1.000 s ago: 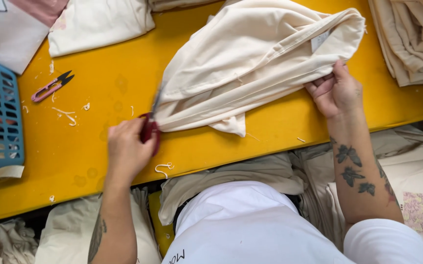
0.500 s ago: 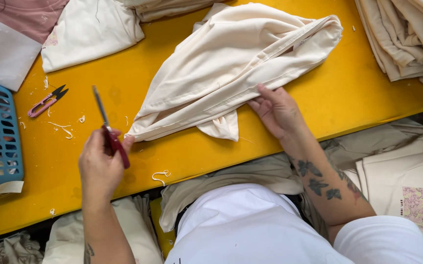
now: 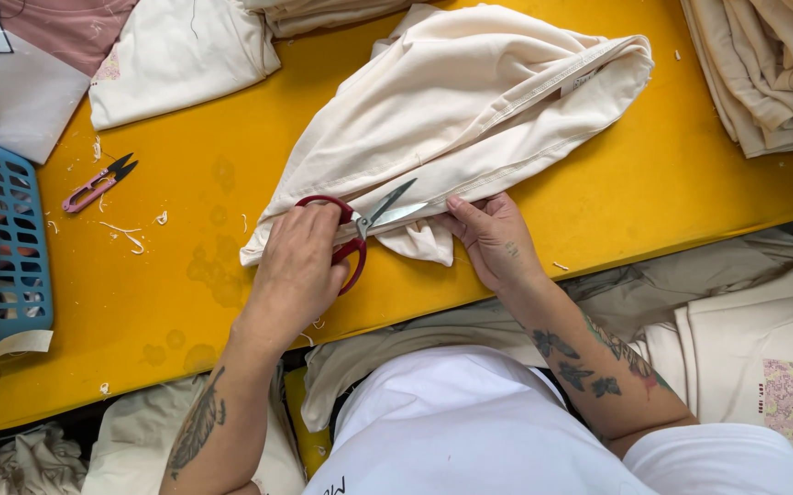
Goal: Trimming loose threads from t-shirts using scissors on a work table
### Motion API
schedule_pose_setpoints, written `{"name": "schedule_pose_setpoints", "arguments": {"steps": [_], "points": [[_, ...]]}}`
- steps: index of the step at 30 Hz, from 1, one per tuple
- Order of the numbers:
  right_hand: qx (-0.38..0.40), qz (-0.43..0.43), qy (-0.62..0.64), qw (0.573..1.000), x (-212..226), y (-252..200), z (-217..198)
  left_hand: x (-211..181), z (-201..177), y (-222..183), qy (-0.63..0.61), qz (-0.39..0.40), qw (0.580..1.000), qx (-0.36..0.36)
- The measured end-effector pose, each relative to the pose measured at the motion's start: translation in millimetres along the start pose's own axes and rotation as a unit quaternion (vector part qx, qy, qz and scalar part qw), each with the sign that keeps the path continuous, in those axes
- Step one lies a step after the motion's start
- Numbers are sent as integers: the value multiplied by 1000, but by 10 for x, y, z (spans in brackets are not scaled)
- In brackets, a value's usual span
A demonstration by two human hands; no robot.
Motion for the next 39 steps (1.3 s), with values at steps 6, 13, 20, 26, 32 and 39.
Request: {"name": "schedule_pose_setpoints", "arguments": {"steps": [6,13,20,26,32,39], "points": [[-2,2,-6,1000,-207,59,21,13,144,124,69,31,997,27],[-11,-3,4,1000,-170,17,111,4,164,184,112,81,990,27],[-32,-18,9,999,-50,-72,133,28,272,251,148,106,983,28],[-29,-20,19,999,2,-97,191,36,299,295,149,120,981,31],[-16,-19,22,999,-92,-44,99,10,303,314,148,121,981,24],[-6,-21,20,1000,-112,-25,50,-56,275,318,153,130,980,10]]}}
Point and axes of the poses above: each hand's wrist, its own y-axis towards the middle knuckle, its own z-axis out of the palm, x = y × z, the point moved 10 cm from there along y, towards the middle knuckle, and after that the axes turned 3 degrees about -y, right-handed, at the moved point
